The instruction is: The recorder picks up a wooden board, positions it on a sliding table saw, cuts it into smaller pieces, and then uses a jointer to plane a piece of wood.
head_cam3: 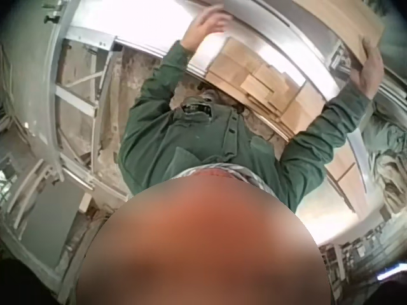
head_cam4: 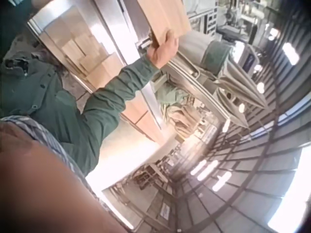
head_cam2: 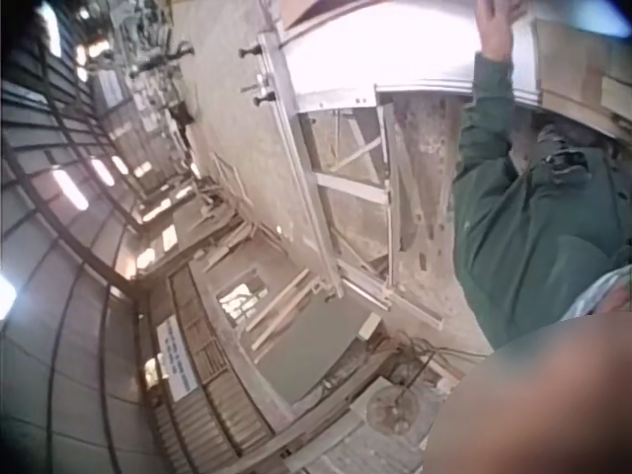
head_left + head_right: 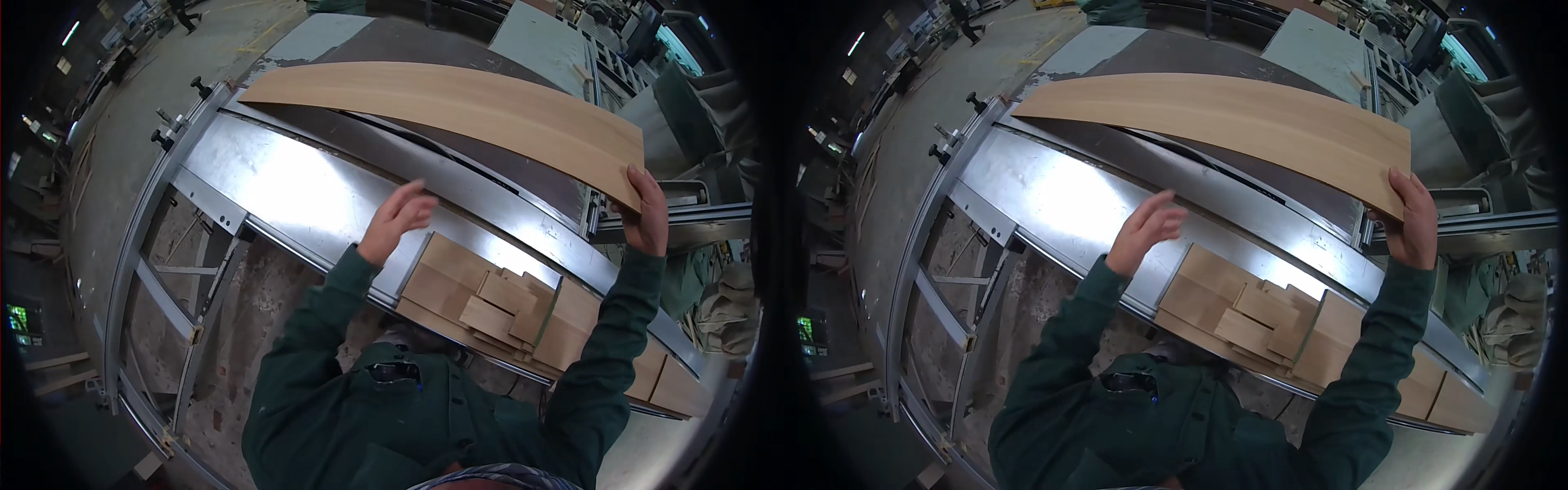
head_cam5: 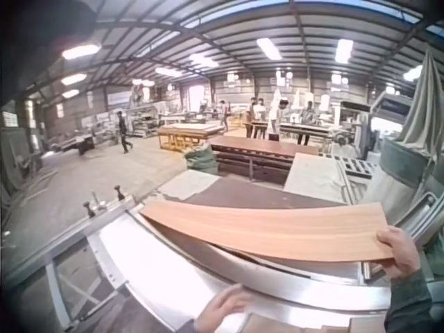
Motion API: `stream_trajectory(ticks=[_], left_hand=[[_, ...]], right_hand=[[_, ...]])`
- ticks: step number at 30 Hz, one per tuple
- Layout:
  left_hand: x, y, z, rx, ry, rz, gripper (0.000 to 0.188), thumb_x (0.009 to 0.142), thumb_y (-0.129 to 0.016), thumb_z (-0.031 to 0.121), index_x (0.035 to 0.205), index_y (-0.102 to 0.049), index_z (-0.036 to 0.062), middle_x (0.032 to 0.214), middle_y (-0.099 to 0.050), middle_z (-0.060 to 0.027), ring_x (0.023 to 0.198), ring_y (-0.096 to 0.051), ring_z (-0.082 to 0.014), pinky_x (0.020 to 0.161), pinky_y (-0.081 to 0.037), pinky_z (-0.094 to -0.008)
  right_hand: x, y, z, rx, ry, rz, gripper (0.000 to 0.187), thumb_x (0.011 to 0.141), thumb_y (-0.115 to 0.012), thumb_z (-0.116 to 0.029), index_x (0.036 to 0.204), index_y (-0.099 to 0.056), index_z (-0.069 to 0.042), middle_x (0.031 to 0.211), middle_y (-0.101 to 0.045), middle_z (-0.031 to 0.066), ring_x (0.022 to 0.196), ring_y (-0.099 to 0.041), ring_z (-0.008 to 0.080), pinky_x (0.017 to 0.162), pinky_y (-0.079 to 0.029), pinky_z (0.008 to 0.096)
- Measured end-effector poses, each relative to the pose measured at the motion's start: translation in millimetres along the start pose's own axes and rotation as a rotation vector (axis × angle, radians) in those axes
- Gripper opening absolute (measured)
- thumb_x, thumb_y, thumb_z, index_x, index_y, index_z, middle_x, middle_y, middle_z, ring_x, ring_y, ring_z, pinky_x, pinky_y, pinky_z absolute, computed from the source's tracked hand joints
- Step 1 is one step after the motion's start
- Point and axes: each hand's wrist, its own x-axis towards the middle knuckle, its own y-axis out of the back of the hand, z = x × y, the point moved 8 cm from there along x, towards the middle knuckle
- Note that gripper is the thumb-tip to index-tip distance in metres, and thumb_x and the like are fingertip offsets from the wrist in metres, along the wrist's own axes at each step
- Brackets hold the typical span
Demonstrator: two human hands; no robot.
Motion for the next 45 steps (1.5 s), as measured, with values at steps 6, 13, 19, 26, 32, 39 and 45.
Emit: stream_trajectory(ticks=[6, 13, 19, 26, 32, 39, 45], left_hand=[[69, -49, 55, -0.519, -0.073, -0.099, 0.038, 0.092, -0.039, 0.029, 0.121, -0.039, 0.0044, 0.107, -0.054, -0.0109, 0.094, -0.054, -0.0166, 0.084, -0.045, -0.0318], [80, -108, 63, -0.367, -0.127, -0.04, 0.029, 0.09, -0.046, 0.029, 0.105, -0.05, 0.0055, 0.094, -0.057, -0.0054, 0.085, -0.057, -0.0141, 0.079, -0.048, -0.0311], [78, -166, 52, -0.401, -0.049, -0.131, 0.025, 0.09, -0.046, 0.026, 0.101, -0.051, 0.0041, 0.089, -0.058, -0.0064, 0.078, -0.058, -0.013, 0.073, -0.05, -0.0295], [85, -182, 20, -0.471, 0.045, -0.131, 0.023, 0.09, -0.045, 0.025, 0.095, -0.049, 0.0026, 0.088, -0.058, -0.0068, 0.077, -0.059, -0.0138, 0.074, -0.051, -0.0309], [88, -178, 4, -0.481, 0.091, -0.063, 0.021, 0.09, -0.046, 0.025, 0.094, -0.048, 0.0042, 0.084, -0.058, -0.0054, 0.076, -0.059, -0.0134, 0.074, -0.051, -0.0315], [81, -189, 5, -0.448, 0.1, -0.087, 0.021, 0.089, -0.047, 0.025, 0.093, -0.049, 0.0041, 0.085, -0.058, -0.0053, 0.075, -0.058, -0.0128, 0.073, -0.051, -0.0306], [78, -160, 3, -0.41, 0.095, 0.009, 0.022, 0.088, -0.048, 0.026, 0.091, -0.05, 0.0044, 0.081, -0.059, -0.0051, 0.07, -0.058, -0.0118, 0.068, -0.052, -0.0287]], right_hand=[[-23, -4, -21, 0.053, 0.027, -0.011, 0.026, 0.085, -0.051, -0.023, 0.1, -0.047, -0.002, 0.082, -0.056, 0.0076, 0.063, -0.057, 0.013, 0.045, -0.046, 0.0231], [-39, 76, -17, 0.164, 0.07, 0.108, 0.023, 0.085, -0.052, -0.025, 0.098, -0.048, -0.006, 0.078, -0.053, 0.0031, 0.062, -0.053, 0.0107, 0.046, -0.04, 0.0211], [-56, 165, 14, 0.242, -0.002, 0.208, 0.027, 0.086, -0.053, -0.025, 0.107, -0.053, -0.007, 0.086, -0.059, 0.0005, 0.063, -0.055, 0.0065, 0.044, -0.038, 0.0169], [-70, 170, -3, 0.122, 0.031, 0.28, 0.026, 0.083, -0.056, -0.03, 0.1, -0.051, -0.01, 0.08, -0.054, 0.0008, 0.064, -0.051, 0.0078, 0.05, -0.037, 0.0206], [-57, 169, 3, 0.086, 0.018, 0.181, 0.024, 0.083, -0.056, -0.031, 0.097, -0.05, -0.012, 0.079, -0.053, -0.0003, 0.065, -0.05, 0.0069, 0.051, -0.037, 0.02], [-59, 181, 11, 0.187, 0.002, 0.323, 0.028, 0.084, -0.056, -0.027, 0.104, -0.052, -0.007, 0.081, -0.057, -0.0001, 0.062, -0.051, 0.0056, 0.048, -0.037, 0.0185], [-38, 164, 30, 0.155, -0.022, 0.15, 0.027, 0.084, -0.054, -0.028, 0.101, -0.049, -0.008, 0.079, -0.054, 0.0024, 0.06, -0.052, 0.0095, 0.047, -0.037, 0.02]])
